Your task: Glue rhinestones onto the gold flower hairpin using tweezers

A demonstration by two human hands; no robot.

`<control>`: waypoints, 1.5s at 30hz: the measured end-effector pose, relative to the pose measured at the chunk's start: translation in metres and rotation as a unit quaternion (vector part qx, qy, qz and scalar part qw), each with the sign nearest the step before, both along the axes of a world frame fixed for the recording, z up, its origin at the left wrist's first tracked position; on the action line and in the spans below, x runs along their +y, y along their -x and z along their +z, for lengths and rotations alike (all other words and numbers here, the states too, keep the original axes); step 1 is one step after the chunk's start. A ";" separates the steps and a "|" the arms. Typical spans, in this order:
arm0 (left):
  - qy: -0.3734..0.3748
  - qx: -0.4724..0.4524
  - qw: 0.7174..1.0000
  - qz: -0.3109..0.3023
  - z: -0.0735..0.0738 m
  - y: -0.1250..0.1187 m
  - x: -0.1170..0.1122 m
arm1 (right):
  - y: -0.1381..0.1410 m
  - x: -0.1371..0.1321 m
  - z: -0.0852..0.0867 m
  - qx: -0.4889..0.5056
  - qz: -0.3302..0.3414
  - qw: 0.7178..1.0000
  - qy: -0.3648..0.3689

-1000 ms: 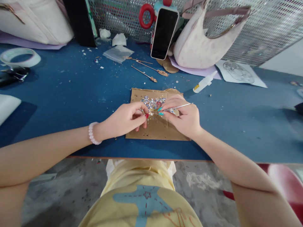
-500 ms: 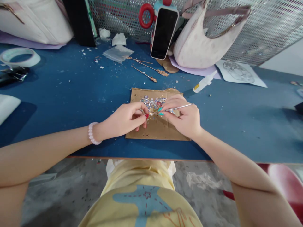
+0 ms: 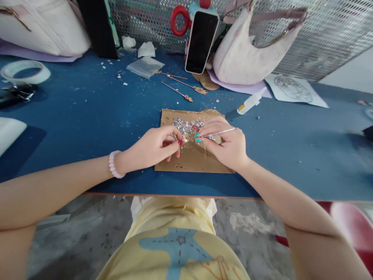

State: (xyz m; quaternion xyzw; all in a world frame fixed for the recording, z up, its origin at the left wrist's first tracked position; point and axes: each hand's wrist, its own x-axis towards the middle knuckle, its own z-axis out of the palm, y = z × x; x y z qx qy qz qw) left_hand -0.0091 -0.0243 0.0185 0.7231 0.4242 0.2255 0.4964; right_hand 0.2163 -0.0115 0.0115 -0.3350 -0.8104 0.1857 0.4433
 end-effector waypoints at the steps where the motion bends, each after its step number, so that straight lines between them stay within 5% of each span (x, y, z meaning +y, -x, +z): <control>1: 0.001 -0.001 1.000 0.002 -0.001 0.000 0.000 | -0.001 0.001 0.000 0.004 -0.007 1.000 0.005; 13: 0.003 -0.030 0.999 0.036 -0.005 0.005 0.010 | -0.026 0.028 -0.009 0.026 -0.027 0.999 0.020; 23: -0.003 -0.022 0.999 0.041 -0.005 0.006 0.013 | -0.032 0.038 -0.014 -0.059 -0.027 0.997 0.049; 29: -0.003 -0.029 0.999 0.037 -0.007 0.006 0.015 | -0.035 0.039 -0.014 -0.104 0.077 0.989 0.077; 39: -0.008 -0.024 0.999 0.038 -0.006 0.006 0.015 | -0.037 0.047 -0.017 -0.105 -0.071 0.989 0.081; 45: -0.010 -0.022 0.999 0.038 -0.007 0.006 0.016 | -0.043 0.049 -0.016 -0.093 -0.073 0.990 0.077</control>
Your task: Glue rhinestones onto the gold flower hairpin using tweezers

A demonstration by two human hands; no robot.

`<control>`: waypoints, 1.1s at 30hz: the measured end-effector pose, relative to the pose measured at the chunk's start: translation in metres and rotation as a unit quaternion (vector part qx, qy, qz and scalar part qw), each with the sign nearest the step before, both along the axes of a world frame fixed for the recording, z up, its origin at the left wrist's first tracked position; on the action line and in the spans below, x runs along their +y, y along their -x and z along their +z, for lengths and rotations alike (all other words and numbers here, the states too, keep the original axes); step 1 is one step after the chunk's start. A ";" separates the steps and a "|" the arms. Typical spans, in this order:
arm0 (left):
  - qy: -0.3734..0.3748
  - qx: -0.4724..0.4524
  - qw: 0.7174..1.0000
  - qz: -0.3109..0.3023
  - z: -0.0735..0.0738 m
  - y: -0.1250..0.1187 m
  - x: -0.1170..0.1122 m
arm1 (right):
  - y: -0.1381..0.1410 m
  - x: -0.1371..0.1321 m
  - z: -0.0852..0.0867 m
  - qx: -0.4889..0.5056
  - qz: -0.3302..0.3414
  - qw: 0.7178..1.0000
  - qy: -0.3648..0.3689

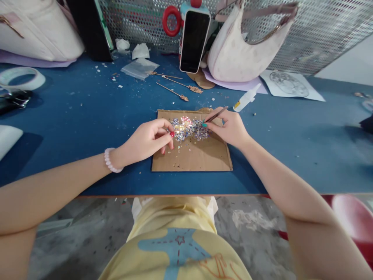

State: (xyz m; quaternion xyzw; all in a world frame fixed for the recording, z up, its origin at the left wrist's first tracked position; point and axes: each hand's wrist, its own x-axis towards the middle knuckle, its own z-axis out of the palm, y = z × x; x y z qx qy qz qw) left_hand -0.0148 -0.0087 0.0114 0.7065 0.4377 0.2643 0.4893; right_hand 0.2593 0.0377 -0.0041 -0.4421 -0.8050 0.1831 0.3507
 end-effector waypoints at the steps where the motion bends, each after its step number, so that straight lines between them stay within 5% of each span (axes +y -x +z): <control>1: 0.001 0.001 1.000 -0.001 0.000 0.000 0.000 | -0.001 0.000 0.001 0.005 0.017 1.000 0.004; 7: 0.001 -0.002 1.000 -0.003 -0.001 0.001 0.000 | -0.001 -0.003 0.003 0.006 0.129 0.991 0.022; 22: -0.007 0.005 1.000 -0.008 -0.001 0.002 0.001 | -0.013 0.005 0.009 -0.022 0.015 0.999 0.018; 29: -0.001 -0.003 1.000 -0.009 -0.001 0.001 0.001 | -0.007 -0.003 0.008 0.005 0.151 0.988 0.026; 33: 0.000 0.001 1.000 -0.007 -0.001 0.001 0.001 | -0.005 -0.003 0.007 -0.022 0.163 0.986 0.017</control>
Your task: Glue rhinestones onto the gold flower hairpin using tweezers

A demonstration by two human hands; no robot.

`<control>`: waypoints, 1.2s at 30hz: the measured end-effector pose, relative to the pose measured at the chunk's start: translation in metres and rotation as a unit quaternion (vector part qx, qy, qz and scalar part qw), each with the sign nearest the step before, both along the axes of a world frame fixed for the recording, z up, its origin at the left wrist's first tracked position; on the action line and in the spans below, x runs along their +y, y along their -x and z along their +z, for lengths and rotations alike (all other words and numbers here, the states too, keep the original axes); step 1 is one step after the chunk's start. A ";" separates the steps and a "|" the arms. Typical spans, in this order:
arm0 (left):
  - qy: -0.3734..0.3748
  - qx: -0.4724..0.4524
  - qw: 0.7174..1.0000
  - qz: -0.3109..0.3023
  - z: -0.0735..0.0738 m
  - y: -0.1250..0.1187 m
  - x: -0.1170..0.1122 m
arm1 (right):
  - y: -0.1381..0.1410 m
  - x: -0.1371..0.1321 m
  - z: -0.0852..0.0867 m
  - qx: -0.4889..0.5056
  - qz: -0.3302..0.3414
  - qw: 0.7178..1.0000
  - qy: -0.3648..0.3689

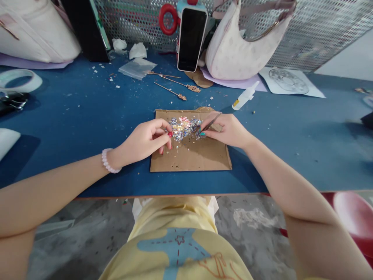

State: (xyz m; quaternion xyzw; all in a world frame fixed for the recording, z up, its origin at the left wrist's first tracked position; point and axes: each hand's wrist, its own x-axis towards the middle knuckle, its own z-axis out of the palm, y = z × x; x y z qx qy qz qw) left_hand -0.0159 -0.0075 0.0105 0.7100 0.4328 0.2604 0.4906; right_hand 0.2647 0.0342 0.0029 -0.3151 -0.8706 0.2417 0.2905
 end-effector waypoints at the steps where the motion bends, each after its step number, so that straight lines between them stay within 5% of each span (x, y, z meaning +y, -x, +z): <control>1: 0.000 0.001 1.000 -0.001 0.000 0.000 0.000 | -0.001 0.001 0.000 -0.004 -0.007 1.000 -0.005; 20: -0.008 0.018 1.000 -0.005 0.000 0.001 0.000 | -0.030 0.019 0.008 -0.067 -0.079 0.995 0.008; 31: -0.002 0.008 1.000 0.004 -0.001 -0.001 -0.001 | -0.007 0.014 -0.003 0.016 -0.190 0.982 0.015; 36: 0.000 0.008 1.000 0.003 -0.001 0.000 0.000 | -0.002 0.017 -0.010 0.024 -0.190 0.980 0.046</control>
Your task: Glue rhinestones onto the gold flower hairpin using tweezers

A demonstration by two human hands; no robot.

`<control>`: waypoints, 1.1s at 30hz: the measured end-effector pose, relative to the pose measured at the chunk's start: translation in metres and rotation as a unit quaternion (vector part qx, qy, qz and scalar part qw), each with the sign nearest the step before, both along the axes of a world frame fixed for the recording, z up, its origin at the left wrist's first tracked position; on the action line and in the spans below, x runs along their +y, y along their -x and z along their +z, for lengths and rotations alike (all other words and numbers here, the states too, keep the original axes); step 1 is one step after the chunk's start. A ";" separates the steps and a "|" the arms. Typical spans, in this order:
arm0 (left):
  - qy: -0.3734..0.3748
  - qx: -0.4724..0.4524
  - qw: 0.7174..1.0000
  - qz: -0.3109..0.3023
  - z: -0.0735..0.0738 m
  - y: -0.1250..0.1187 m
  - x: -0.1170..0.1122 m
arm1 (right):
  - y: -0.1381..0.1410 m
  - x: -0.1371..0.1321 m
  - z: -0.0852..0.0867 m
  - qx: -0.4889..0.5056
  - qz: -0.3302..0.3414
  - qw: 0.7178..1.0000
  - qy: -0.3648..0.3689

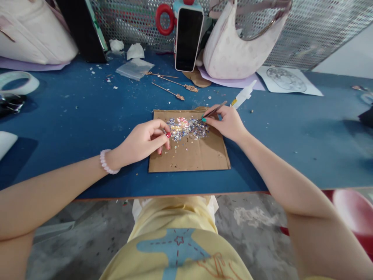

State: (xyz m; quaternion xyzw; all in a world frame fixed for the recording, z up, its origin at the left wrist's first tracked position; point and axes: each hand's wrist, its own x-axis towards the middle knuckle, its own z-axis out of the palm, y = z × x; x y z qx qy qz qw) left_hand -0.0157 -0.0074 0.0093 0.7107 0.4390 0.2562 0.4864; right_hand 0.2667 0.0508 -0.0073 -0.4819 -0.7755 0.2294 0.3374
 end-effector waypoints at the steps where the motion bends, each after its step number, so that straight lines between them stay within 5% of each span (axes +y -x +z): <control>1: 0.000 0.000 1.000 0.000 0.000 0.000 0.000 | 0.000 0.000 0.000 0.001 0.009 1.000 0.004; 19: -0.005 0.007 1.000 -0.007 0.000 0.001 -0.001 | -0.017 -0.001 0.011 -0.021 0.185 0.982 0.017; 33: -0.006 0.008 1.000 -0.008 -0.001 0.002 0.000 | -0.012 -0.002 0.006 -0.019 0.094 0.995 -0.014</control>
